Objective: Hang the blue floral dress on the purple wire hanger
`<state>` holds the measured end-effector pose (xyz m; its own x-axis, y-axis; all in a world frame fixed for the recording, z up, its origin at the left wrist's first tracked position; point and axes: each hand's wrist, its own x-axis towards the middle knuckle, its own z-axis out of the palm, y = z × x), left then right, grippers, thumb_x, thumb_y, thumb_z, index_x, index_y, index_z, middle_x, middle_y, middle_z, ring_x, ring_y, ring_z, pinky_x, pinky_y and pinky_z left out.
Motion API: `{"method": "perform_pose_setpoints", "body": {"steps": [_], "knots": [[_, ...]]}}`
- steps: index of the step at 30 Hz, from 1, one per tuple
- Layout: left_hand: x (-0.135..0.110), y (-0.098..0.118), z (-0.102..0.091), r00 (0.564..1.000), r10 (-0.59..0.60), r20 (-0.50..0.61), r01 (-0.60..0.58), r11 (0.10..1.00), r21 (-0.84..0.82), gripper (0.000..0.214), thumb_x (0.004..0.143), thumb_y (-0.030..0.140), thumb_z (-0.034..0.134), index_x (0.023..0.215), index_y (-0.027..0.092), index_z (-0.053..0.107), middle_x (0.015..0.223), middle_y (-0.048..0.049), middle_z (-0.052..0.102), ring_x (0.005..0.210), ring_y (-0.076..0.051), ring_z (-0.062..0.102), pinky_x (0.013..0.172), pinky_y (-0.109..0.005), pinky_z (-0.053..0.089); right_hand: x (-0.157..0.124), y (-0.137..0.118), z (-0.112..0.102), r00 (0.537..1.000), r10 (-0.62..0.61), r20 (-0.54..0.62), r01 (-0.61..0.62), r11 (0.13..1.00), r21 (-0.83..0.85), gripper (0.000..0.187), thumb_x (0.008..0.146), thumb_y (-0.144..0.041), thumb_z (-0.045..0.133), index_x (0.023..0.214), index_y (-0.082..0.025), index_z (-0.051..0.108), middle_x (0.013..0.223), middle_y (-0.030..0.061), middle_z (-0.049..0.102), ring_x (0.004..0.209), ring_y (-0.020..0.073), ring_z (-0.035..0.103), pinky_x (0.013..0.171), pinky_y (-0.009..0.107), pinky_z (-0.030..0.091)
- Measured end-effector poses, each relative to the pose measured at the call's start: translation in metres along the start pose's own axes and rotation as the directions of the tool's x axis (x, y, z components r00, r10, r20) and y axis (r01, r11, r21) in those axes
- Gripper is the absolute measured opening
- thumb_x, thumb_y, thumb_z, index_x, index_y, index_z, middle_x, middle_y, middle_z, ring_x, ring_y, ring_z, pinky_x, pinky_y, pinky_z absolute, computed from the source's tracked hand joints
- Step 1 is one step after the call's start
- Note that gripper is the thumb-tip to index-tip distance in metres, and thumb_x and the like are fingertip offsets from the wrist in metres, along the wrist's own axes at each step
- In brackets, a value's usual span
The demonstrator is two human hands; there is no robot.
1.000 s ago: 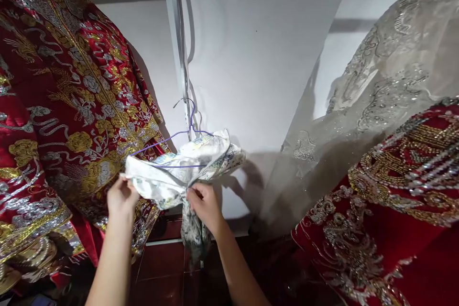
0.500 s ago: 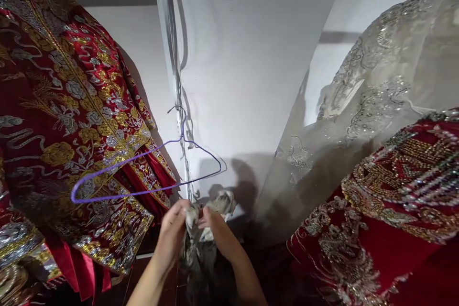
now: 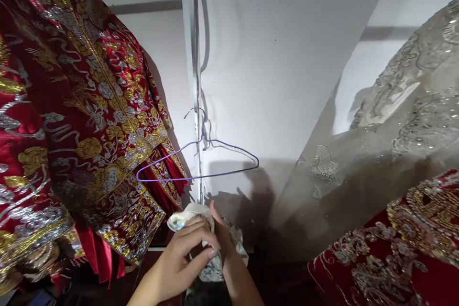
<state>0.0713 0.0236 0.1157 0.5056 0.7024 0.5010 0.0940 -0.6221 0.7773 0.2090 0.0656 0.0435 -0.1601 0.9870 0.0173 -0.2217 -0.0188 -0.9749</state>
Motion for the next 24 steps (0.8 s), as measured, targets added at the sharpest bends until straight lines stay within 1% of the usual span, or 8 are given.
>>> {"method": "perform_pose_setpoints", "body": {"steps": [2, 5, 10, 12, 14, 18, 21, 24], "knots": [[-0.001, 0.004, -0.017, 0.998, -0.05, -0.03, 0.051, 0.998, 0.048, 0.018, 0.095, 0.025, 0.056, 0.112, 0.022, 0.062, 0.106, -0.0073, 0.066, 0.104, -0.021, 0.058, 0.097, -0.032, 0.041, -0.006, 0.002, 0.005, 0.996, 0.085, -0.024, -0.081, 0.989, 0.124, 0.055, 0.061, -0.081, 0.067, 0.069, -0.027, 0.067, 0.061, 0.0015, 0.056, 0.071, 0.0238, 0.058, 0.08, 0.038, 0.052], [-0.008, -0.002, -0.039, 0.984, -0.167, -0.066, 0.171, 0.983, 0.068, 0.036, 0.099, 0.034, 0.047, 0.134, 0.025, 0.052, 0.129, -0.0094, 0.06, 0.121, -0.023, 0.053, 0.106, -0.034, 0.037, -0.021, -0.005, 0.014, 0.961, 0.172, 0.218, -0.214, 0.959, 0.187, 0.048, 0.076, -0.069, 0.063, 0.088, -0.023, 0.072, 0.078, 0.0052, 0.065, 0.085, 0.025, 0.062, 0.081, 0.037, 0.05], [-0.037, -0.035, -0.045, 0.922, -0.331, 0.201, 0.307, 0.941, 0.14, 0.044, 0.1, 0.049, 0.036, 0.101, 0.018, 0.068, 0.098, -0.0062, 0.069, 0.096, -0.022, 0.06, 0.09, -0.029, 0.045, -0.034, -0.046, 0.002, 0.808, 0.242, 0.537, -0.117, 0.959, -0.257, 0.024, 0.066, -0.029, 0.08, 0.084, -0.016, 0.07, 0.075, -0.0006, 0.063, 0.071, 0.0156, 0.057, 0.065, 0.025, 0.045], [-0.048, -0.045, -0.049, 0.889, -0.404, 0.215, 0.356, 0.906, 0.228, 0.046, 0.096, 0.053, 0.045, 0.078, 0.016, 0.064, 0.075, -0.0021, 0.062, 0.074, -0.017, 0.055, 0.073, -0.026, 0.043, -0.03, -0.067, -0.011, 0.868, 0.172, 0.466, 0.06, 0.895, -0.441, 0.006, 0.073, -0.021, 0.068, 0.072, -0.015, 0.069, 0.068, -0.001, 0.062, 0.064, 0.0138, 0.055, 0.06, 0.023, 0.042], [-0.054, -0.049, -0.062, 0.873, -0.457, 0.167, 0.401, 0.87, 0.288, 0.046, 0.093, 0.053, 0.051, 0.067, 0.016, 0.057, 0.064, 0.0011, 0.052, 0.064, -0.014, 0.046, 0.063, -0.024, 0.037, -0.02, -0.083, -0.023, 0.95, -0.048, 0.308, 0.218, 0.809, -0.546, 0.015, 0.077, -0.017, 0.057, 0.078, -0.017, 0.073, 0.074, 0.0017, 0.067, 0.071, 0.0171, 0.06, 0.066, 0.025, 0.046], [-0.059, -0.033, -0.097, 0.876, -0.482, -0.002, 0.466, 0.847, 0.257, 0.044, 0.094, 0.051, 0.05, 0.067, 0.016, 0.05, 0.064, 0.0028, 0.042, 0.062, -0.011, 0.037, 0.058, -0.023, 0.028, 0.022, -0.087, -0.027, 0.919, -0.392, -0.032, 0.304, 0.76, -0.574, 0.051, 0.077, -0.021, 0.053, 0.127, -0.027, 0.064, 0.105, 0.0037, 0.073, 0.094, 0.0219, 0.066, 0.081, 0.03, 0.051], [-0.064, -0.017, -0.108, 0.88, -0.475, -0.002, 0.466, 0.863, 0.198, 0.043, 0.095, 0.05, 0.047, 0.069, 0.017, 0.049, 0.065, 0.0025, 0.044, 0.063, -0.012, 0.038, 0.058, -0.023, 0.03, 0.055, -0.07, -0.017, 0.922, -0.378, -0.078, 0.275, 0.785, -0.555, 0.052, 0.076, -0.023, 0.05, 0.125, -0.026, 0.065, 0.113, 0.0042, 0.072, 0.102, 0.0217, 0.065, 0.087, 0.031, 0.051], [-0.074, -0.014, -0.111, 0.851, -0.525, 0.016, 0.483, 0.793, 0.372, 0.041, 0.095, 0.05, 0.045, 0.071, 0.018, 0.055, 0.067, 0.0001, 0.054, 0.063, -0.014, 0.047, 0.06, -0.024, 0.034, 0.07, -0.055, -0.012, 0.948, -0.318, -0.019, 0.251, 0.782, -0.571, 0.031, 0.074, -0.024, 0.047, 0.09, -0.019, 0.073, 0.087, 0.0042, 0.073, 0.089, 0.0227, 0.065, 0.081, 0.031, 0.051]]}}
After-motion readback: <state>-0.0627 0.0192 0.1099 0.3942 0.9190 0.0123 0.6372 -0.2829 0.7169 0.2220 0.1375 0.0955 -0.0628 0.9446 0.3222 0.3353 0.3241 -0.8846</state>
